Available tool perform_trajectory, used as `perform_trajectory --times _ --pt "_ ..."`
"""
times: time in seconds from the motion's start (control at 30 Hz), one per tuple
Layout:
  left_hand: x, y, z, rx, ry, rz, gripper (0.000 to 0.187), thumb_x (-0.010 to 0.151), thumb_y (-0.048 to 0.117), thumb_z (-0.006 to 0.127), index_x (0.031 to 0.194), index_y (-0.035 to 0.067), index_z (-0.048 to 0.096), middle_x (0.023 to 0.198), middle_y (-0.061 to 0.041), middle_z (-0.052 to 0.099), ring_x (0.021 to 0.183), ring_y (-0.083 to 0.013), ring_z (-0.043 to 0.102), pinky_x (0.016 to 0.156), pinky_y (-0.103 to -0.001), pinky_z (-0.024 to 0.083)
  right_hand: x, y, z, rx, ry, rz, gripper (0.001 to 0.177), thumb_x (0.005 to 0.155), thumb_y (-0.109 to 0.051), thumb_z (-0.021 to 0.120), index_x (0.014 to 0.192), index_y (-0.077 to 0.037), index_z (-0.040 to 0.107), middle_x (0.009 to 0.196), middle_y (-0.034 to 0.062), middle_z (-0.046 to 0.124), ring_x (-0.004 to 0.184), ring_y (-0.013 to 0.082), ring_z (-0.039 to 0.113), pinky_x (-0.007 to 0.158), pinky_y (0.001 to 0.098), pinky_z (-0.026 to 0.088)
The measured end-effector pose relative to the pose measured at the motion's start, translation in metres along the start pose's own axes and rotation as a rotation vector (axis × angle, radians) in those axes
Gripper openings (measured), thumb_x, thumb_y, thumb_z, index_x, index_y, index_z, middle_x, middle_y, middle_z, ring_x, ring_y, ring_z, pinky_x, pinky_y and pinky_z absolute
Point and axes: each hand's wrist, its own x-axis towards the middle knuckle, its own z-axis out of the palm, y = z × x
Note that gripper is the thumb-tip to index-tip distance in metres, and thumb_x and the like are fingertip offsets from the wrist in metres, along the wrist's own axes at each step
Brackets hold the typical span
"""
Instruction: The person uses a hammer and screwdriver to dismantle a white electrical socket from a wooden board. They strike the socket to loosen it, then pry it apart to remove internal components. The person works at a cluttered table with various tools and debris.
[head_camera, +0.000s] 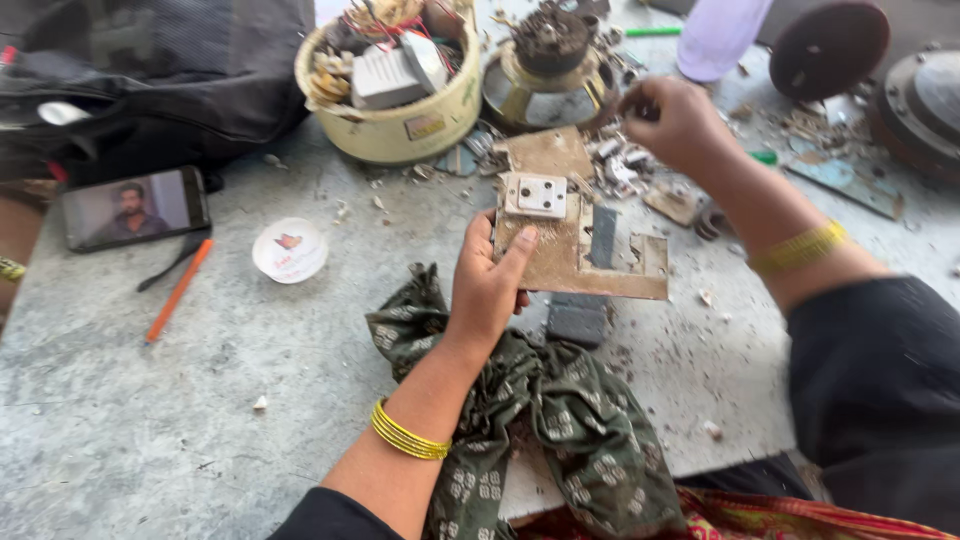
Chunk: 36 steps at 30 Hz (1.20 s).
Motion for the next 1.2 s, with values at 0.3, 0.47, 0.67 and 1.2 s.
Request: perform_trajectory --times 0.3,0.47,0.67,1.2 --pt "0.009 0.003 -0.007 -0.163 0.152 0.021 0.034 0.100 0.026 0.062 0.127 0.009 0.052 0.087 0.000 0.066 0.046 -0.0028 0.047 0.037 -0.021 0.038 0.055 -0.066 -0.019 0.322 0.217 -0.250 0.032 0.099 -0.005 0.073 0.129 0.002 0.065 0.114 0.0147 0.070 0.100 0.0208 0.068 0.086 0.0314 0.059" --pt "0.006 -0.002 -0.008 -0.162 0.195 0.057 0.034 0.101 0.025 0.061 0.129 0.009 0.050 0.089 0.001 0.065 0.054 -0.0013 0.052 0.040 -0.019 0.041 0.019 -0.114 -0.035 0.016 -0.463 0.008 0.026 0.091 -0.023 0.072 0.111 -0.006 0.077 0.097 0.0068 0.079 0.087 0.0168 0.074 0.084 0.0303 0.060" --pt "0.003 0.009 -0.006 -0.130 0.211 0.121 0.037 0.102 0.026 0.060 0.133 0.010 0.047 0.093 0.001 0.065 0.057 -0.0001 0.051 0.042 -0.018 0.041 0.009 -0.148 -0.020 -0.089 -0.793 0.051 0.034 0.084 -0.034 0.079 0.106 -0.008 0.080 0.086 0.0052 0.080 0.078 0.0144 0.072 0.074 0.0298 0.058" --pt "0.002 0.016 -0.009 -0.119 0.198 0.180 0.041 0.103 0.033 0.060 0.133 0.009 0.046 0.100 0.000 0.065 0.065 -0.0013 0.055 0.045 -0.018 0.043 0.017 -0.113 0.002 0.758 -0.921 0.121 0.023 0.087 -0.014 0.073 0.104 0.001 0.074 0.090 0.0064 0.079 0.084 0.0144 0.074 0.082 0.0300 0.060"
